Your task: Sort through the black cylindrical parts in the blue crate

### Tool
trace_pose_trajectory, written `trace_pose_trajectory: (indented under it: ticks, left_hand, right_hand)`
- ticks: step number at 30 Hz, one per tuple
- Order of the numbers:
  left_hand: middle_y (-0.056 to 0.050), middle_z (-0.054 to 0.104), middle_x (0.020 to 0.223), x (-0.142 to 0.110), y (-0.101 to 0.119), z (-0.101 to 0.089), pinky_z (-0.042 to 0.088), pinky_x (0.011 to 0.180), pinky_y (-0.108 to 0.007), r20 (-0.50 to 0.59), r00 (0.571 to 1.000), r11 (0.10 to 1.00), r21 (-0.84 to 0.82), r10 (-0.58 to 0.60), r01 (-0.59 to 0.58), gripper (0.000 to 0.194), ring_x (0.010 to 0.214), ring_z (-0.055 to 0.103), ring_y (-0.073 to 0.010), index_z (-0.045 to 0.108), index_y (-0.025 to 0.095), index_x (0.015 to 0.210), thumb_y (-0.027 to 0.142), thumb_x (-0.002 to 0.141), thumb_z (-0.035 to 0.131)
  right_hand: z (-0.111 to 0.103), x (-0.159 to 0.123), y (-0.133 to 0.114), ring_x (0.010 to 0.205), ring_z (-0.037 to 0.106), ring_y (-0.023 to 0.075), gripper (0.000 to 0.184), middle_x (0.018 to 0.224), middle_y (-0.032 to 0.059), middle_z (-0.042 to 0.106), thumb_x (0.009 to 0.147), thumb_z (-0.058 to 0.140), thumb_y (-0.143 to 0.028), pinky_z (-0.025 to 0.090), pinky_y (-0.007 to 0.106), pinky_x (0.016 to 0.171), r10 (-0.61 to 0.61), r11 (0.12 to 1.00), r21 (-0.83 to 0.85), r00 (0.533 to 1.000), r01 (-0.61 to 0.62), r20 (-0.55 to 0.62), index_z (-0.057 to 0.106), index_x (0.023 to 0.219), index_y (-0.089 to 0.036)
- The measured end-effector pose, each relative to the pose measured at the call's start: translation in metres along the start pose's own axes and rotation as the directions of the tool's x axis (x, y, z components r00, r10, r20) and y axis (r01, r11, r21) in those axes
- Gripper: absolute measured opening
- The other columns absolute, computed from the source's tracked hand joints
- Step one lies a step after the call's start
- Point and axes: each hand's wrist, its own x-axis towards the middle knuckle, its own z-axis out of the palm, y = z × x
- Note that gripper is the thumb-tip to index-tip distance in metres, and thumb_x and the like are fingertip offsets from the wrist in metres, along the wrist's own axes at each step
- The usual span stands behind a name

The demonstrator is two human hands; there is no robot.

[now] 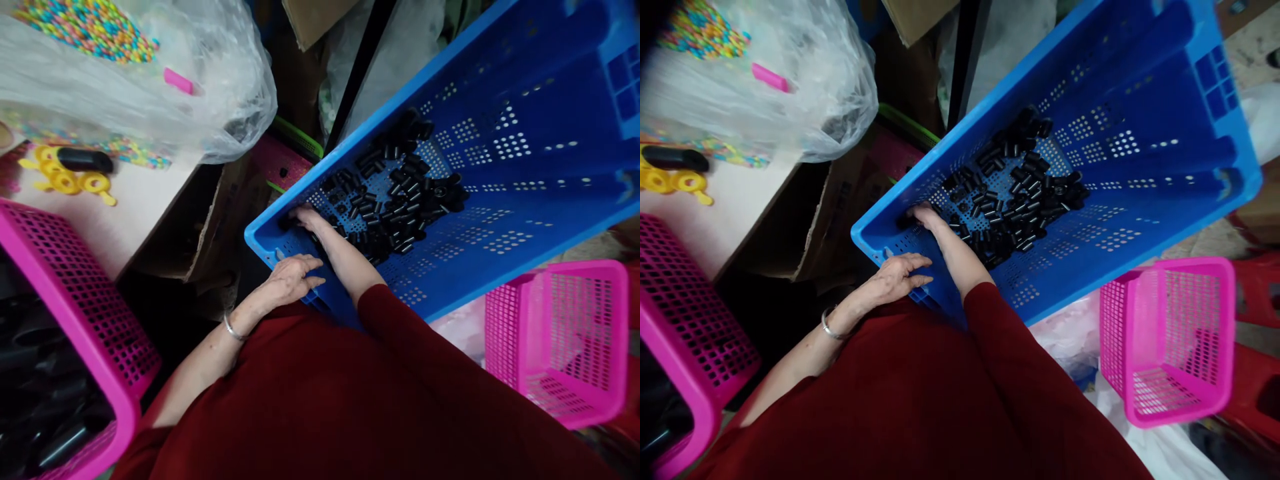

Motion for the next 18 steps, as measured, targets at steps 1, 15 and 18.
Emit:
trace_pose_trajectory:
  ticks: [1, 15, 18]
  left_hand:
    - [-0.008, 0.069, 0.106, 0.000, 0.000, 0.000, 0.046, 0.094, -0.044, 0.001, 1.000, 1.000, 0.012, 0.002, -0.002, 0.028, 0.107, 0.060, -0.0295, 0.069, 0.023, 0.102, 0.031, 0.075, 0.068]
    - [-0.009, 0.069, 0.108, 0.000, -0.002, -0.001, 0.046, 0.096, -0.043, 0.009, 1.000, 1.000, 0.013, -0.003, 0.003, 0.030, 0.107, 0.061, -0.0285, 0.069, 0.021, 0.105, 0.031, 0.077, 0.067]
    - [-0.009, 0.069, 0.106, 0.000, -0.001, -0.002, 0.046, 0.094, -0.043, 0.009, 1.000, 1.000, -0.003, -0.019, 0.019, 0.029, 0.105, 0.062, -0.0290, 0.070, 0.021, 0.103, 0.030, 0.076, 0.068]
  right_hand:
    - [-0.004, -0.001, 0.002, 0.055, 0.057, 0.0113, 0.003, 0.065, 0.0001, 0.063, 0.070, 0.057, -0.015, 0.052, 0.026, 0.061, 0.001, 1.000, -0.014, 1.000, -0.001, 0.001, 0.059, 0.069, -0.016]
    - [-0.014, -0.017, 0.006, 0.124, 0.049, 0.0298, 0.044, 0.127, 0.0129, 0.060, 0.078, 0.047, -0.006, 0.042, 0.040, 0.101, -0.201, 0.842, -0.524, 0.977, 0.131, -0.077, 0.063, 0.117, -0.016]
    - [-0.010, -0.012, 0.004, 0.133, 0.036, 0.0368, 0.042, 0.137, 0.0203, 0.049, 0.081, 0.043, -0.005, 0.035, 0.052, 0.104, -0.257, 0.697, -0.682, 0.965, 0.221, 0.050, 0.061, 0.119, -0.010]
